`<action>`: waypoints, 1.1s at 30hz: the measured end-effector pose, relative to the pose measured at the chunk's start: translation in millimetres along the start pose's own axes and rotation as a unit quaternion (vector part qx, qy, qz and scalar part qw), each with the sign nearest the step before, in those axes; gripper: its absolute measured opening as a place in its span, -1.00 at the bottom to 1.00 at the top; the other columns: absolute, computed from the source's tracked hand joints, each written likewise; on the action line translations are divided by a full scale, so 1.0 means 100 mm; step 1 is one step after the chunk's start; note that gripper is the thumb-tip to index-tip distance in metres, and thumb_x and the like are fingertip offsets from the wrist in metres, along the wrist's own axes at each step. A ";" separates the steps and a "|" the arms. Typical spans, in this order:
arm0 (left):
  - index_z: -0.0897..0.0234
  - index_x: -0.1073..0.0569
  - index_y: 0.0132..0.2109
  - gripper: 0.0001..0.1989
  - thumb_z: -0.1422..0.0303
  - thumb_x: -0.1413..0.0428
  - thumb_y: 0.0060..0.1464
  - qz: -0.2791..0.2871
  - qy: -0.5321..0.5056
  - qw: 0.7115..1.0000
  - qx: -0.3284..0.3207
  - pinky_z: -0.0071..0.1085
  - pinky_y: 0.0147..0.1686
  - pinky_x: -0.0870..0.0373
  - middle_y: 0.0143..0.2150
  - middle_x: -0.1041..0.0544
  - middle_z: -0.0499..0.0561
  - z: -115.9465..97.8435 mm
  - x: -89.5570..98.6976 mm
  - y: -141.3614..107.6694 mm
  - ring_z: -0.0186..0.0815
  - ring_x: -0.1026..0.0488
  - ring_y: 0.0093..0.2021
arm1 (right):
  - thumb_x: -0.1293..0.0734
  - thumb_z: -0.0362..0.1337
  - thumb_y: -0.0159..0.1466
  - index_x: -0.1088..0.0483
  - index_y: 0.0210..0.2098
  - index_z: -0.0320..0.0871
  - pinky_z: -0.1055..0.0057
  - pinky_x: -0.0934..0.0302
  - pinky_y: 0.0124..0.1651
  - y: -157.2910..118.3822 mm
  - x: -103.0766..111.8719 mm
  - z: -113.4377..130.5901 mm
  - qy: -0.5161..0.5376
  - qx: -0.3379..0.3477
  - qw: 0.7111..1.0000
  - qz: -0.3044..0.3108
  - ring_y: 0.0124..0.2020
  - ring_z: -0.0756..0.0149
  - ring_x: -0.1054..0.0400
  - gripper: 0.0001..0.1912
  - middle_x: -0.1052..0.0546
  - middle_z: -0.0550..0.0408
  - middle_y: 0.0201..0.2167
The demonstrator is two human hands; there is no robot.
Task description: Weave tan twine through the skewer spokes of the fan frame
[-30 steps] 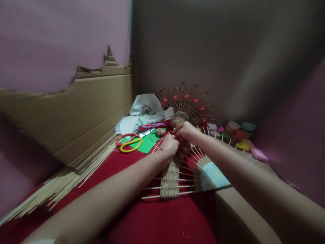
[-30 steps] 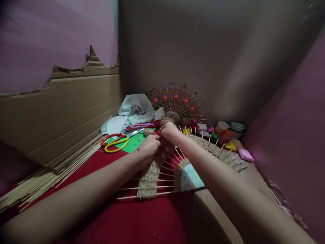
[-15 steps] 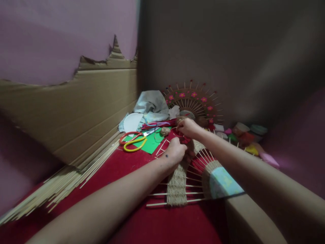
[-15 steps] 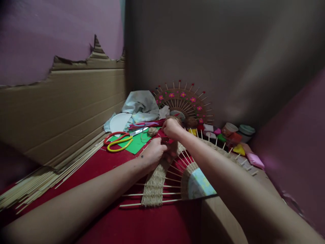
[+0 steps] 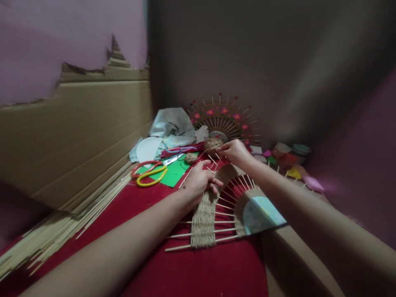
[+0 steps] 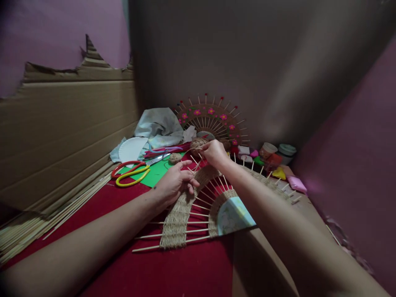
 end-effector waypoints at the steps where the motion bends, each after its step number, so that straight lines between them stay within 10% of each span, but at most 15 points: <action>1: 0.39 -0.04 0.15 -0.36 0.62 0.07 -0.16 0.004 0.005 1.000 0.005 -0.50 -0.72 -0.20 -0.61 -0.42 -0.05 0.01 -0.01 -0.01 -0.37 -0.34 -0.71 | -0.35 -0.25 0.05 -0.55 -0.40 -0.27 0.52 -0.04 -0.57 0.01 0.02 -0.03 -0.009 0.006 1.000 -0.006 -0.64 0.48 -0.18 -0.79 -0.45 0.09 -0.65; 33: 0.56 -0.06 0.15 -0.37 0.58 0.04 -0.15 0.035 0.023 0.999 0.011 -0.48 -0.76 -0.17 -0.66 -0.44 -0.01 0.09 -0.14 -0.09 -0.37 -0.27 -0.78 | -0.36 -0.12 0.03 -0.54 -0.39 -0.07 0.53 -0.07 -0.45 0.21 -0.17 -0.05 -0.179 0.044 0.983 0.027 -0.44 0.40 -0.33 -0.79 -0.52 0.15 -0.50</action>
Point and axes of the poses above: each hand's wrist, its own y-axis towards the middle knuckle, its own x-axis out of the back of the hand, z = x × y, the point moved 10 cm from there along y, towards the middle knuckle
